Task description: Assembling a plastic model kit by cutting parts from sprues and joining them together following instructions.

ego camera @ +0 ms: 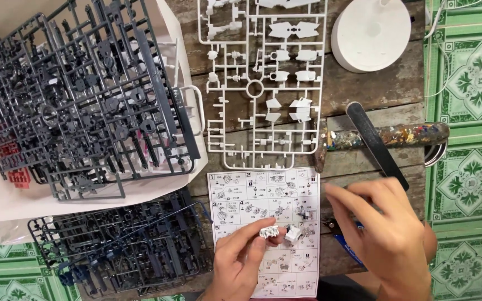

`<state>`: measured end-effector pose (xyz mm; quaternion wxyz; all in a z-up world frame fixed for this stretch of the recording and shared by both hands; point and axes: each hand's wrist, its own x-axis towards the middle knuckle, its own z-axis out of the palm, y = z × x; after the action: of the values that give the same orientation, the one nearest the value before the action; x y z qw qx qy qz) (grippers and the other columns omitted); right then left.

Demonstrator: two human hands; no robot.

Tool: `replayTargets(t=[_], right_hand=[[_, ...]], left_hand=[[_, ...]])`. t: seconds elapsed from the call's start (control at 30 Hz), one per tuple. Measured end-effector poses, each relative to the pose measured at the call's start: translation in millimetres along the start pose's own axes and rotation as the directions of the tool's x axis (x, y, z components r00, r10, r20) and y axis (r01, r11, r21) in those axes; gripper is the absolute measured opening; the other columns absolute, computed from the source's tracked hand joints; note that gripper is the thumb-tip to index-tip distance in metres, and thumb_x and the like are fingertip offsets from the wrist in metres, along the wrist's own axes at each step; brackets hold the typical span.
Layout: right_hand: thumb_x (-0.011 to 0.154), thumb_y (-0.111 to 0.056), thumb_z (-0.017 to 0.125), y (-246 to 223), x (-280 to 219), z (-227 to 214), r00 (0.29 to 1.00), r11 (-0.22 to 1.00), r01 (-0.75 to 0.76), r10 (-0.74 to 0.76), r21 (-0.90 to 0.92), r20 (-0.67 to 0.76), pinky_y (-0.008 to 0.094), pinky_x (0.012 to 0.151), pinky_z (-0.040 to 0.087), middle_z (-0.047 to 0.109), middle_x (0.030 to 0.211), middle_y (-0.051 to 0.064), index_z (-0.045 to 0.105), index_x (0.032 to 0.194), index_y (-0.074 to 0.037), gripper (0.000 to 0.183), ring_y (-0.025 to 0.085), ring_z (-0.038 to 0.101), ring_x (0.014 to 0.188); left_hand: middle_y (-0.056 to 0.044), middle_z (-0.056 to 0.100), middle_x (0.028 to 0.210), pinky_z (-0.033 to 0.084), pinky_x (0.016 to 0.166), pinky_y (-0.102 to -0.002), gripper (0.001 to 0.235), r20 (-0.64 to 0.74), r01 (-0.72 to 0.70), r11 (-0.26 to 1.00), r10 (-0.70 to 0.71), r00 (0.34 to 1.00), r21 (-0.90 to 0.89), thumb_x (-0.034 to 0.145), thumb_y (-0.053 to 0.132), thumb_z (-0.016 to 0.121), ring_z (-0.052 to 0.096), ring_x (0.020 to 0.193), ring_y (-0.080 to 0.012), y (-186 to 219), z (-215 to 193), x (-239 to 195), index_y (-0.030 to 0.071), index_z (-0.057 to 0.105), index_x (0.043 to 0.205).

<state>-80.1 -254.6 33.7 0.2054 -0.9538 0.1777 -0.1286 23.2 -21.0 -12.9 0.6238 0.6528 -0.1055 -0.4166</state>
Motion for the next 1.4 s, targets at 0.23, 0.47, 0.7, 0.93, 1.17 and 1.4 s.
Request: replayTargets(t=[0.23,0.47,0.7,0.93,1.17,1.4], right_hand=[[0.100,0.000,0.079,-5,-60,5,0.996,0.990,-0.072,0.078,0.117,-0.050,0.039,0.085,0.054,0.074,0.099,0.009,0.083,0.113,-0.001,0.014,0.027,0.064,0.084],[0.099,-0.004,0.085,6,-95,14,0.981,0.983,-0.171,0.177,0.073,-0.076,0.040,0.094,0.057,0.071,0.104,0.008,0.085,0.117,-0.005,0.018,0.028,0.063,0.091],[0.096,-0.012,0.087,13,-108,18,0.970,0.970,-0.241,0.241,0.028,0.011,0.044,0.097,0.059,0.070,0.105,0.009,0.087,0.118,-0.008,0.022,0.029,0.065,0.097],[0.103,0.001,0.086,22,-98,-5,0.967,0.974,-0.225,0.220,-0.027,-0.132,0.043,0.094,0.051,0.071,0.101,0.011,0.087,0.113,-0.002,0.010,0.029,0.064,0.090],[0.106,0.001,0.081,31,-96,-15,0.932,0.931,-0.363,0.361,-0.035,-0.041,0.046,0.094,0.058,0.073,0.113,0.016,0.086,0.123,0.001,0.018,0.033,0.066,0.102],[0.104,-0.008,0.078,41,-100,-13,0.933,0.940,-0.342,0.342,-0.016,0.110,0.046,0.099,0.056,0.075,0.115,0.010,0.085,0.126,-0.006,0.023,0.032,0.066,0.107]], left_hand=[[-0.018,0.093,0.104,0.078,0.084,-0.037,0.042,-0.027,-0.053,0.996,0.055,0.998,0.079,0.113,0.027,0.062,0.092,0.093,-0.0238,-9,-1,-1,-0.003,0.077,0.138],[-0.018,0.093,0.097,0.080,0.078,-0.035,0.036,-0.066,-0.059,0.993,0.066,0.996,0.107,0.111,0.025,0.066,0.093,0.087,-0.0211,-11,0,-1,-0.001,0.082,0.131],[-0.024,0.091,0.102,0.083,0.082,-0.038,0.032,-0.057,-0.106,0.993,0.109,0.992,0.058,0.111,0.017,0.067,0.094,0.090,-0.0291,-7,2,1,-0.005,0.079,0.131],[-0.015,0.094,0.102,0.081,0.071,-0.032,0.031,-0.086,-0.080,0.977,0.099,0.991,0.196,0.108,0.022,0.070,0.095,0.085,-0.0210,-8,4,-1,0.002,0.082,0.128],[-0.016,0.093,0.113,0.078,0.072,-0.026,0.024,-0.063,-0.108,0.977,0.122,0.991,0.185,0.109,0.015,0.067,0.095,0.087,-0.0221,7,6,4,0.001,0.084,0.119],[-0.018,0.091,0.112,0.083,0.083,-0.035,0.023,-0.065,-0.179,0.979,0.186,0.980,0.094,0.109,0.007,0.067,0.093,0.089,-0.0260,-3,5,1,-0.002,0.075,0.129]])
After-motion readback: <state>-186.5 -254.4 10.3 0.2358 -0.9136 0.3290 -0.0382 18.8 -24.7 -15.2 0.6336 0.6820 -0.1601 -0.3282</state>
